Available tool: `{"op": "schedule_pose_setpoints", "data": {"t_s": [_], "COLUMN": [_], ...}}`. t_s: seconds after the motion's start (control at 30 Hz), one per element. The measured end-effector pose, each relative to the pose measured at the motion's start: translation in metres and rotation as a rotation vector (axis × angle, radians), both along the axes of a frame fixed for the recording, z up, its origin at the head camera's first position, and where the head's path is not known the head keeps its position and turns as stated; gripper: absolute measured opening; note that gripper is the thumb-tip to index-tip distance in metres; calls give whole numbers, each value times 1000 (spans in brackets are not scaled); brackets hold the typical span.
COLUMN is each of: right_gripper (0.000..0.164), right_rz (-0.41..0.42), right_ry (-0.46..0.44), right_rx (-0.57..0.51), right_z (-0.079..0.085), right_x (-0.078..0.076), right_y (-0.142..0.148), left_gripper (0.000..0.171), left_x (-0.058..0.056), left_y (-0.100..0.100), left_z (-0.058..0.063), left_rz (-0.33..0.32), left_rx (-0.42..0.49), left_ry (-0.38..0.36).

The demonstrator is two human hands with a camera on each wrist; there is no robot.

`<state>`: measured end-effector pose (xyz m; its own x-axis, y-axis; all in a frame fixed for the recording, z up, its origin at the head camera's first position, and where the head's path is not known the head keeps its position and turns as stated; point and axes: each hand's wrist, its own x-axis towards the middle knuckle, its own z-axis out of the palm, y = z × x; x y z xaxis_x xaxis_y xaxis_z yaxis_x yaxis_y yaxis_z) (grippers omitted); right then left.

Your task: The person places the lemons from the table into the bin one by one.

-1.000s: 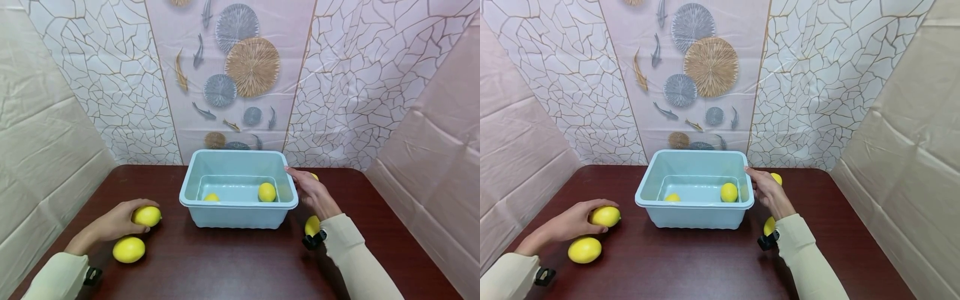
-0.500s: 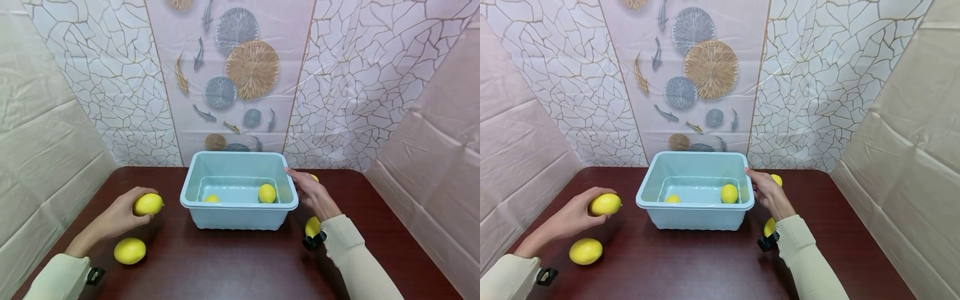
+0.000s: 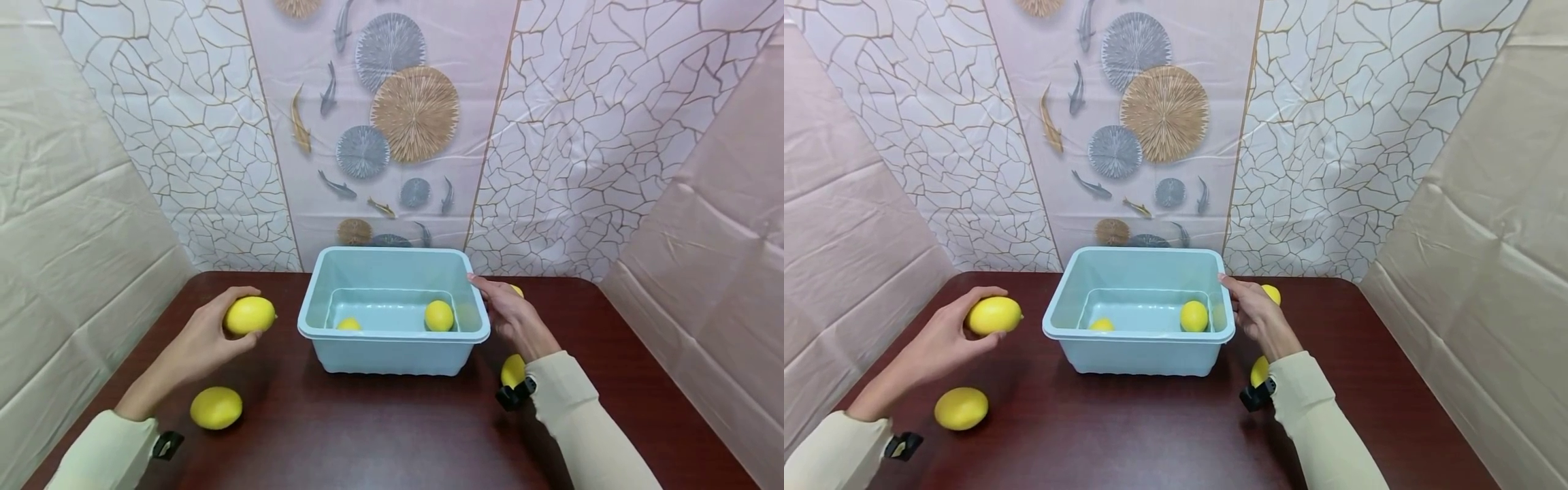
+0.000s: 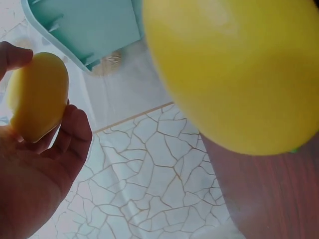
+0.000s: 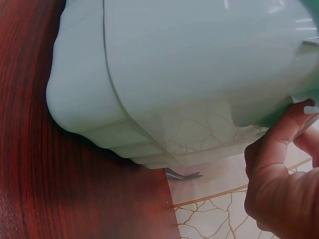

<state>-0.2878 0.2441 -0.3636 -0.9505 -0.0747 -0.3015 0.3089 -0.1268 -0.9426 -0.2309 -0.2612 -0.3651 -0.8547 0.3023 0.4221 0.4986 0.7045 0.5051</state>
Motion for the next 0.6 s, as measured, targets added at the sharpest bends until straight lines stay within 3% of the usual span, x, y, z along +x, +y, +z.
{"op": "schedule_pose_setpoints", "data": {"t_s": [0.27,0.47,0.6], "right_gripper": [41,34,38], "right_rz": [-7,-13,-13], "right_ry": [-8,-18,-26], "right_rx": [-5,2,8], "right_z": [-1,-1,0], "right_x": [-1,0,0], "right_y": [-1,-1,0], "left_gripper": [57,56,58], "left_x": [3,2,1], "left_y": [7,15,18], "left_z": [9,17,20], "left_rz": [56,66,72], "left_rx": [51,94,115], "left_ry": [29,36,37]}}
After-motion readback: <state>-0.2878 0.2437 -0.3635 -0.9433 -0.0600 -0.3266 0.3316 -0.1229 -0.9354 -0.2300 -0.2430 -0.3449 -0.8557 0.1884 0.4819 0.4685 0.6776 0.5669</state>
